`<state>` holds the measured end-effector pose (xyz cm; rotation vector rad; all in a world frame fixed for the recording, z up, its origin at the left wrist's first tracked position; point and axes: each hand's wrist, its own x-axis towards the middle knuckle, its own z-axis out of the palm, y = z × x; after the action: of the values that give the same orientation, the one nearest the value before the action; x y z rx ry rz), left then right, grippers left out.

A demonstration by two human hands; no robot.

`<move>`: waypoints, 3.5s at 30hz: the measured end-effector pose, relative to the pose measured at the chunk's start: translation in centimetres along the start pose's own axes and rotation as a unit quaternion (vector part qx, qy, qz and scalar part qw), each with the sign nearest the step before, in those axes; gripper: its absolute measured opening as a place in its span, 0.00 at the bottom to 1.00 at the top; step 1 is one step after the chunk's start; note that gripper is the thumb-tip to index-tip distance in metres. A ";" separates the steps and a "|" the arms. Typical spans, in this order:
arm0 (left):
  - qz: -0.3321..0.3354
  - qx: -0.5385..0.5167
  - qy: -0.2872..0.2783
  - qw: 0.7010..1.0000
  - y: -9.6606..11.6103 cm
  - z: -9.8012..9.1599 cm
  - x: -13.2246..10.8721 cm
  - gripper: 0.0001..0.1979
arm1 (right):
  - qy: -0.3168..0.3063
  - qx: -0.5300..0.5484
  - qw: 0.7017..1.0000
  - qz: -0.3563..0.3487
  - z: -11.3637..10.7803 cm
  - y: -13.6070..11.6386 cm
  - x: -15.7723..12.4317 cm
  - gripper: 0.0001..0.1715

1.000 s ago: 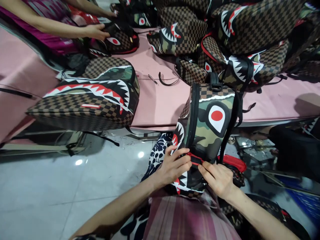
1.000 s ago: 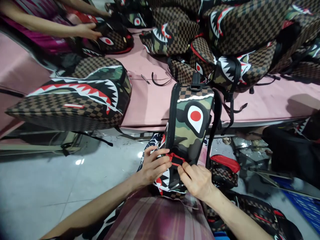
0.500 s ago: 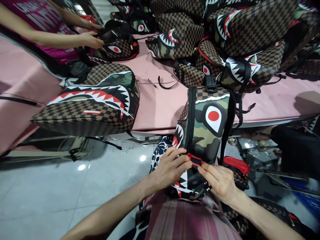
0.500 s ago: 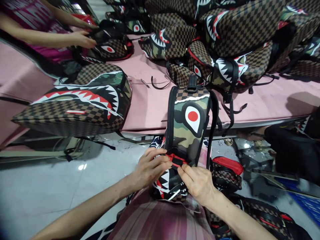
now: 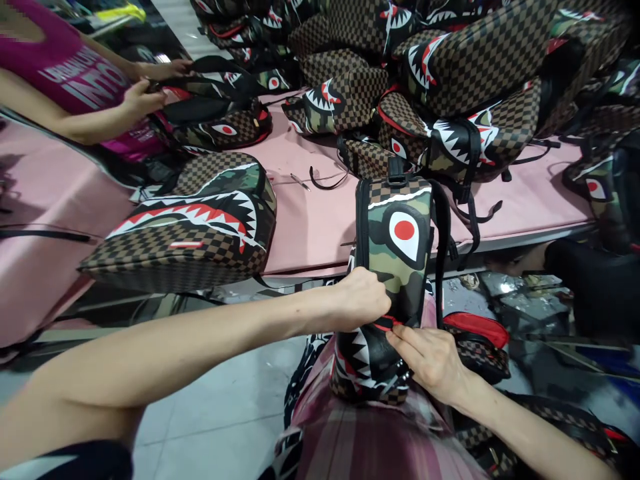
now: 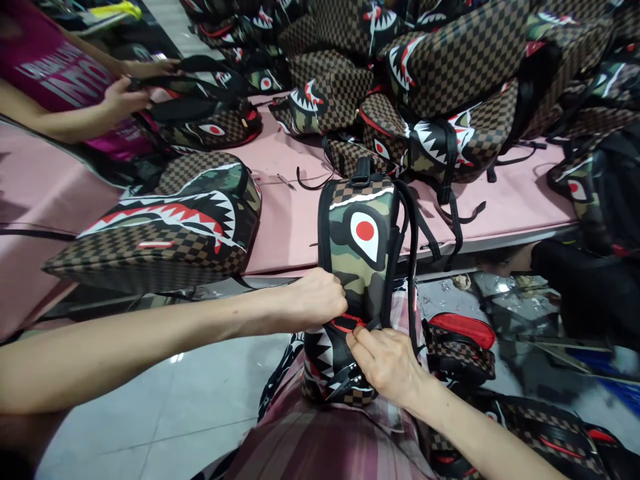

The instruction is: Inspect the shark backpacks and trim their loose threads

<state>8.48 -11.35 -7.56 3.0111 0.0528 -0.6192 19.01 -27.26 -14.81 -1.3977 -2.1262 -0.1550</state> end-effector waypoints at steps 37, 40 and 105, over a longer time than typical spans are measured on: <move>-0.144 -0.011 0.292 0.945 0.9 7.0 -3.7 0.07 | -0.311 -0.141 0.903 0.262 -2.4 -1.0 9.1 0.13; -0.143 -0.016 0.283 0.948 1.0 6.9 -3.8 0.07 | -0.328 -0.138 0.899 0.257 -2.2 -0.8 9.3 0.13; -0.039 -0.152 0.547 0.822 3.8 12.0 -3.4 0.06 | -0.270 -0.113 0.919 0.262 -2.5 -0.3 7.8 0.12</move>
<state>0.79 -16.08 -16.96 2.5979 0.2896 1.0617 17.57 -22.12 -8.61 -2.3126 -2.0877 0.2340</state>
